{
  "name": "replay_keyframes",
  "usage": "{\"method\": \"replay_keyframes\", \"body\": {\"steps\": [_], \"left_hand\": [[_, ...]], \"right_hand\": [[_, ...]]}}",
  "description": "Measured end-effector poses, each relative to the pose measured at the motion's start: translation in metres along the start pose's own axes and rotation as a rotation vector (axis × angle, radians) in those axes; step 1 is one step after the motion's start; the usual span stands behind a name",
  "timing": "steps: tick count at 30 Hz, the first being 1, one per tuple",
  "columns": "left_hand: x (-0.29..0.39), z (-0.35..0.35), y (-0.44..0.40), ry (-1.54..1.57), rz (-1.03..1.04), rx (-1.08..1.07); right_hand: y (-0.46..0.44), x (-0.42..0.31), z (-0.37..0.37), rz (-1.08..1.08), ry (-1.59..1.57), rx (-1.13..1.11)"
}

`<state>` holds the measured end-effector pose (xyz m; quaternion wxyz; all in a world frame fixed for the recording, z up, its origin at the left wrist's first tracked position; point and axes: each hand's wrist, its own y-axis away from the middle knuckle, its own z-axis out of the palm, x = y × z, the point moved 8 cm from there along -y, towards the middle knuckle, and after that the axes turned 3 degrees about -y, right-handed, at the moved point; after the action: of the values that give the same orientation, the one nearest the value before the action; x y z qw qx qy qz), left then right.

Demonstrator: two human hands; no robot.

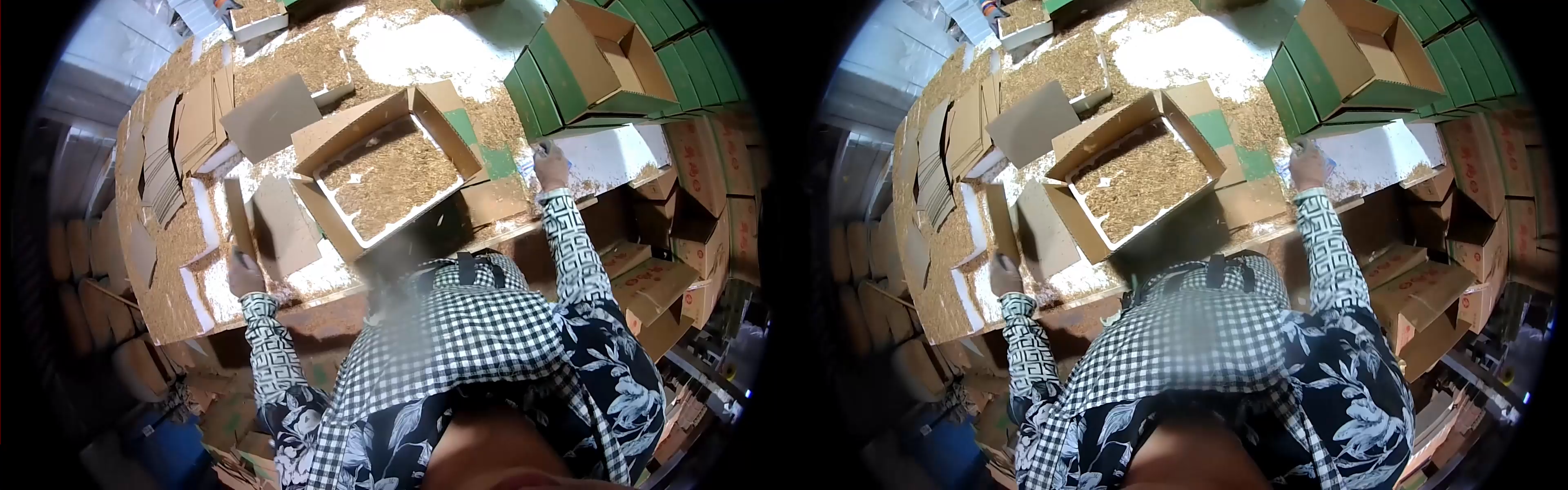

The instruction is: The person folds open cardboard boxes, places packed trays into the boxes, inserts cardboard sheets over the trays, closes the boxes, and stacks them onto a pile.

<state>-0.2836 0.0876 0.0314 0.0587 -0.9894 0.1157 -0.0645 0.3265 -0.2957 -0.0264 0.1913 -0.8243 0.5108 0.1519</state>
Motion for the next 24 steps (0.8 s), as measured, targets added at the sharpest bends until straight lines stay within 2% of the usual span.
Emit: {"method": "replay_keyframes", "body": {"steps": [1, 3, 4, 5, 6, 7, 9, 10, 11, 13, 15, 17, 18, 20, 21, 23, 24], "left_hand": [[0.008, -0.02, 0.004, 0.12, -0.031, 0.093], [0.028, -0.029, 0.016, 0.573, -0.098, 0.237], [0.056, -0.029, 0.021, 0.875, -0.052, 0.232], [0.091, -0.037, 0.028, 0.897, -0.015, 0.175], [0.123, -0.042, 0.036, 0.872, 0.039, 0.187], [0.145, -0.043, 0.043, 0.85, 0.091, 0.196], [0.183, -0.036, 0.049, 0.546, 0.173, 0.151], [0.193, -0.032, 0.052, 0.301, 0.232, 0.243], [0.201, -0.027, 0.053, 0.221, 0.283, 0.253], [0.205, -0.024, 0.055, -0.001, 0.331, 0.293], [0.2, -0.019, 0.056, 0.062, 0.29, 0.3], [0.193, -0.016, 0.056, 0.076, 0.274, 0.286], [0.189, -0.015, 0.057, 0.085, 0.273, 0.305], [0.186, -0.021, 0.059, 0.145, 0.254, 0.345], [0.184, -0.02, 0.062, 0.193, 0.218, 0.42], [0.177, -0.027, 0.071, 0.252, 0.163, 0.545], [0.18, -0.036, 0.075, 0.323, 0.182, 0.616]], "right_hand": [[0.002, 0.032, 0.017, 0.054, 0.104, -0.121], [0.011, 0.089, 0.05, 0.154, 0.31, -0.365], [0.014, 0.098, 0.058, 0.083, 0.252, -0.263], [0.015, 0.103, 0.061, 0.012, 0.192, -0.16], [0.013, 0.117, 0.074, 0.119, 0.133, -0.281], [0.014, 0.123, 0.081, 0.119, 0.049, -0.298], [0.007, 0.136, 0.095, 0.118, -0.119, -0.334], [0.008, 0.122, 0.077, 0.148, -0.092, -0.34], [0.009, 0.127, 0.077, -0.015, 0.001, -0.199], [0.011, 0.132, 0.087, -0.313, 0.196, -0.298], [0.0, 0.139, 0.079, -0.309, 0.043, -0.259], [-0.001, 0.123, 0.04, -0.1, -0.21, -0.296], [0.004, 0.092, 0.004, 0.107, -0.383, -0.34], [0.005, 0.057, -0.017, 0.126, -0.966, -0.194], [0.003, 0.023, -0.027, 0.093, -1.083, -0.258], [0.016, -0.079, -0.057, -0.169, -1.223, -0.462], [0.019, -0.126, -0.067, -0.339, -1.132, -0.439]]}}
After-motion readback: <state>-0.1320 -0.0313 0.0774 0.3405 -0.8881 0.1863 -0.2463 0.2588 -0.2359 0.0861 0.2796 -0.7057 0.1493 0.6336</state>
